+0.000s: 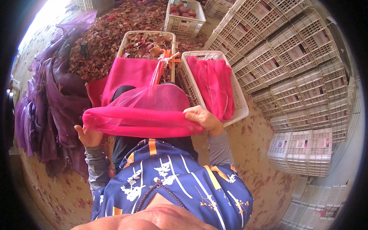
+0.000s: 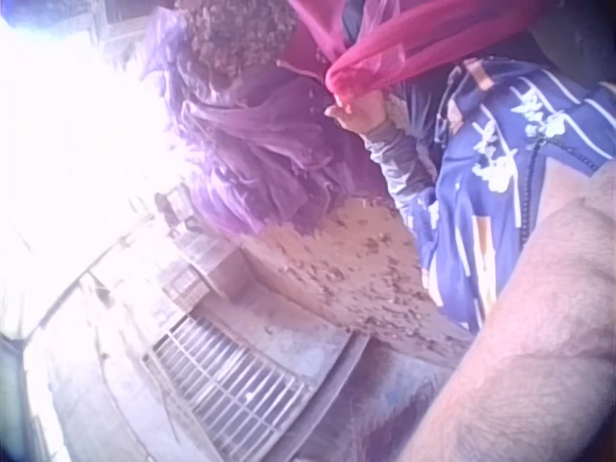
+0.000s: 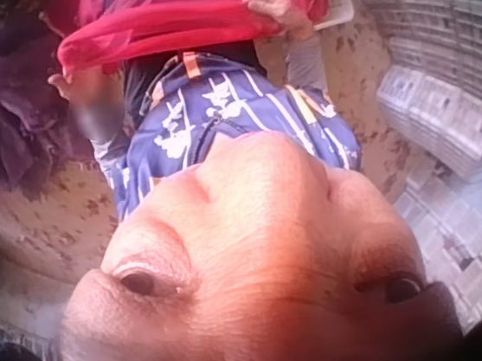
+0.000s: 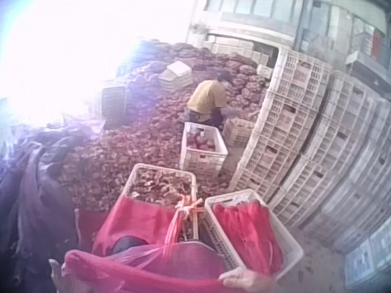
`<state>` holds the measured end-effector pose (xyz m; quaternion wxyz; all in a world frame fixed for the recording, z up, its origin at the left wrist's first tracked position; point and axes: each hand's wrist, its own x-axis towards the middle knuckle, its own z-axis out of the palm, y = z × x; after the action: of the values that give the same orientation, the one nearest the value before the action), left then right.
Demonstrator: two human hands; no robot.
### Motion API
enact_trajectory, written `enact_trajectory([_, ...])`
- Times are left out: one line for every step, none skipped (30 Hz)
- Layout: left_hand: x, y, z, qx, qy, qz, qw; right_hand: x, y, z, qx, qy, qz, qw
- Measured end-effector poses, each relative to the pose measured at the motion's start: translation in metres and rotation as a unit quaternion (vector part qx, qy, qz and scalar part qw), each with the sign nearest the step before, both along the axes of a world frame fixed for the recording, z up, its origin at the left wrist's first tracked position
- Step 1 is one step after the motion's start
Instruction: The person unfolds and handles pink mesh bags one at a time, checking their condition while sitting in a large processing area filled with crates and produce waste.
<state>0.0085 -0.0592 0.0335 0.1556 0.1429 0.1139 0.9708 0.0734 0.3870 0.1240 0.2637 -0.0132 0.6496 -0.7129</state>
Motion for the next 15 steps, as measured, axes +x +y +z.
enact_trajectory([-0.001, 0.002, 0.012, -0.041, 0.002, 0.033, 0.999, 0.000, -0.003, 0.005, -0.007, -0.015, 0.021, 1.000])
enact_trajectory([-0.003, 0.000, 0.007, -0.145, 0.004, 0.088, 0.986, 0.000, -0.006, 0.012, -0.014, -0.030, 0.043, 0.999])
enact_trajectory([-0.007, -0.005, -0.003, -0.247, 0.006, 0.142, 0.958, 0.001, -0.010, 0.019, -0.020, -0.045, 0.064, 0.997])
enact_trajectory([-0.009, -0.006, -0.003, -0.345, 0.008, 0.192, 0.919, 0.001, -0.023, 0.025, -0.022, 0.044, 0.018, 0.999])
enact_trajectory([-0.009, -0.004, -0.004, -0.384, 0.003, 0.226, 0.895, 0.001, -0.022, 0.025, 0.004, 0.064, 0.022, 0.998])
enact_trajectory([-0.007, -0.001, -0.005, -0.420, -0.002, 0.260, 0.869, 0.000, -0.020, 0.025, 0.030, 0.084, 0.025, 0.996])
enact_trajectory([-0.005, 0.006, -0.003, -0.455, -0.008, 0.292, 0.841, 0.000, -0.018, 0.024, 0.057, 0.102, 0.028, 0.993])
enact_trajectory([-0.004, 0.011, 0.001, -0.417, -0.040, 0.277, 0.865, -0.001, -0.021, 0.022, 0.097, 0.142, -0.012, 0.985])
enact_trajectory([-0.003, 0.014, 0.005, -0.377, -0.073, 0.261, 0.886, -0.003, -0.028, 0.017, 0.137, 0.181, -0.052, 0.973])
enact_trajectory([0.000, 0.017, 0.012, -0.336, -0.107, 0.246, 0.903, -0.006, -0.031, 0.012, 0.175, 0.219, -0.089, 0.956])
enact_trajectory([0.002, 0.023, 0.018, -0.292, -0.140, 0.229, 0.918, -0.008, -0.029, 0.009, 0.222, 0.251, -0.131, 0.933])
enact_trajectory([0.004, 0.029, 0.024, -0.293, -0.164, 0.207, 0.919, -0.012, -0.026, 0.004, 0.267, 0.282, -0.173, 0.905])
enact_trajectory([0.006, 0.025, 0.020, -0.327, -0.132, 0.124, 0.928, -0.017, -0.022, -0.001, 0.310, 0.312, -0.214, 0.872])
enact_trajectory([0.010, 0.017, 0.015, -0.359, -0.097, 0.040, 0.927, -0.023, -0.014, -0.014, 0.267, 0.314, -0.293, 0.863])
enact_trajectory([0.011, 0.012, 0.009, -0.389, -0.061, -0.044, 0.918, -0.026, -0.001, -0.022, 0.207, 0.321, -0.355, 0.854])
